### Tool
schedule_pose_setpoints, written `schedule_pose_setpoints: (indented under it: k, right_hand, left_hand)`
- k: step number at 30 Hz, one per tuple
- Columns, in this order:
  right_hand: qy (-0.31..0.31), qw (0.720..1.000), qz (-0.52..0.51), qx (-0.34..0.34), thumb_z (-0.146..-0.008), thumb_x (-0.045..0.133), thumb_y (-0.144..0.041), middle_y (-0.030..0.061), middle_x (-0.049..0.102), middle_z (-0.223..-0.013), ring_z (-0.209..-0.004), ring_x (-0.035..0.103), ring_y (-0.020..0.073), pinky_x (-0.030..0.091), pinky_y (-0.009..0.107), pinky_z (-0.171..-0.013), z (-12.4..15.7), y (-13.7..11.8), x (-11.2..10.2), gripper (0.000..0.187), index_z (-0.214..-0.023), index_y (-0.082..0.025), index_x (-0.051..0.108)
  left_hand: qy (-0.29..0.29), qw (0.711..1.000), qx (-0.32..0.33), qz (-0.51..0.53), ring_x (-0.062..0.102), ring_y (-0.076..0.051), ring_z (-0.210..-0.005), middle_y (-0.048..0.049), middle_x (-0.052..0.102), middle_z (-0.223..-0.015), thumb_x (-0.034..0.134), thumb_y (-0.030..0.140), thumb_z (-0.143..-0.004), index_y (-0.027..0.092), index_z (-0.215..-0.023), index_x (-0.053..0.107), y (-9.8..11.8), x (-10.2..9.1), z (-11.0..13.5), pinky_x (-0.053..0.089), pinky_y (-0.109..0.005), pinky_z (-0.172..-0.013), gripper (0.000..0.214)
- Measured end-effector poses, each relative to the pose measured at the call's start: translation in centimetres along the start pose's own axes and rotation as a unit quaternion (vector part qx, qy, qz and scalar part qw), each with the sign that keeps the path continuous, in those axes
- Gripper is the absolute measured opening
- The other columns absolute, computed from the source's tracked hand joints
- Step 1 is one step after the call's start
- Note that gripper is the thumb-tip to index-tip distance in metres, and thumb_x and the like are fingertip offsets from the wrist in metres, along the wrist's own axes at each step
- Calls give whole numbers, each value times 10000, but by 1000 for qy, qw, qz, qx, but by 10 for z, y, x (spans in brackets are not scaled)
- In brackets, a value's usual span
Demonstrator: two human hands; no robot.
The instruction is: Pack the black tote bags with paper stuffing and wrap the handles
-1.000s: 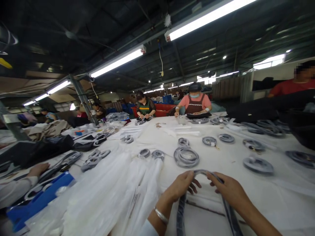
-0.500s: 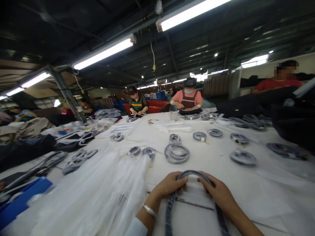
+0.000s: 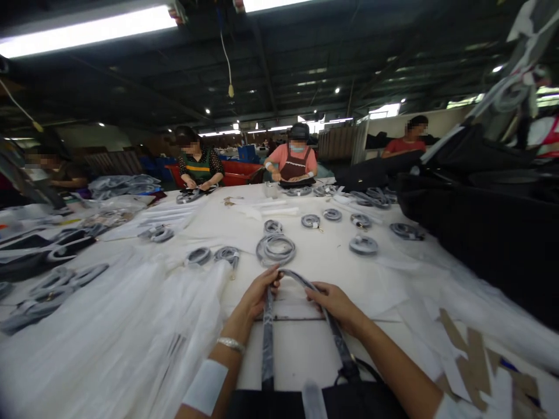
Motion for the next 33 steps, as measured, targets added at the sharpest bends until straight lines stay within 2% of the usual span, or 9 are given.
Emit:
schedule_pose_setpoints:
  k: [6, 8, 13, 16, 20, 23, 25, 29, 33]
  right_hand:
    - [64, 995, 41, -61, -843, 620, -520, 49, 726, -904, -725, 633, 157, 511, 254, -638, -8, -7, -5, 394, -1038, -187, 704]
    - [74, 995, 27, -61, -853, 599, -535, 69, 727, -1020, -750, 648, 165, 522, 265, -628, -9, -6, -3, 440, -1122, -197, 683]
    - [106, 985, 110, -80, -927, 452, -568, 95, 749, -965, -744, 691, 203, 554, 311, -628, -18, -1, -14, 485, -1069, -191, 721]
    - [181, 953, 216, -108, -960, 401, -497, 108, 724, -1106, -941, 690, 233, 558, 355, -791, -37, -12, -53, 451, -1090, -202, 717]
    - [277, 902, 318, -89, -855, 603, -298, 166, 618, -1292, -1205, 549, 303, 414, 439, -1029, -64, -28, -127, 304, -1111, -159, 687]
    - [315, 871, 377, -22, -850, 647, -300, 155, 652, -1179, -1167, 559, 303, 393, 505, -1014, -76, -29, -167, 260, -1049, -134, 669]
    - [319, 858, 402, 11, -846, 668, -347, 114, 680, -1066, -1057, 608, 279, 435, 493, -939, -78, -27, -179, 247, -981, -141, 671]
    - [306, 857, 416, -7, -788, 676, -402, 100, 703, -876, -899, 636, 295, 447, 369, -747, -69, -37, -163, 236, -838, -175, 714]
    - [293, 890, 339, -86, -893, 475, -580, 26, 646, -785, -732, 578, 197, 399, 279, -626, -30, -64, -110, 455, -1047, -214, 697]
  left_hand:
    - [-6, 994, 36, -101, 488, -45, -570, -87, 685, -1066, 703, 395, -847, 192, -1238, 618, -3, 4, -1, 343, -134, -460, 449]
    - [-6, 989, 41, -139, 422, -35, -510, -70, 689, -994, 682, 494, -837, 179, -1154, 654, -4, 3, -1, 280, -142, -426, 448]
    - [10, 983, 28, -180, 377, -40, -463, -29, 637, -750, 678, 577, -791, 119, -850, 663, -13, -6, -7, 227, -173, -413, 462]
    - [21, 981, 45, -186, 394, -36, -489, -20, 637, -811, 659, 598, -788, 134, -877, 648, -14, -9, -10, 255, -170, -433, 473]
    - [26, 980, 57, -188, 392, -31, -493, -36, 659, -874, 667, 616, -759, 134, -903, 657, -12, -7, -9, 249, -173, -434, 504]
    - [30, 981, 58, -183, 407, -32, -499, -54, 672, -894, 675, 617, -745, 126, -898, 668, -11, -6, -8, 249, -173, -438, 514]
    - [30, 982, 56, -176, 415, -33, -503, -60, 675, -903, 677, 613, -743, 127, -912, 673, -11, -6, -8, 252, -170, -438, 515]
    - [22, 985, 53, -161, 434, -36, -531, -75, 682, -980, 695, 589, -734, 142, -998, 674, -11, -7, -9, 282, -159, -449, 520]
    - [20, 984, 51, -170, 431, -42, -531, -99, 693, -996, 693, 588, -733, 127, -989, 686, -8, -5, -8, 281, -161, -444, 526]
Point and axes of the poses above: each hand's wrist, its own z-axis away from the middle knuckle, its own x-axis out of the palm, y = z × x, the point moved 5 cm from there along -z, towards the middle knuckle
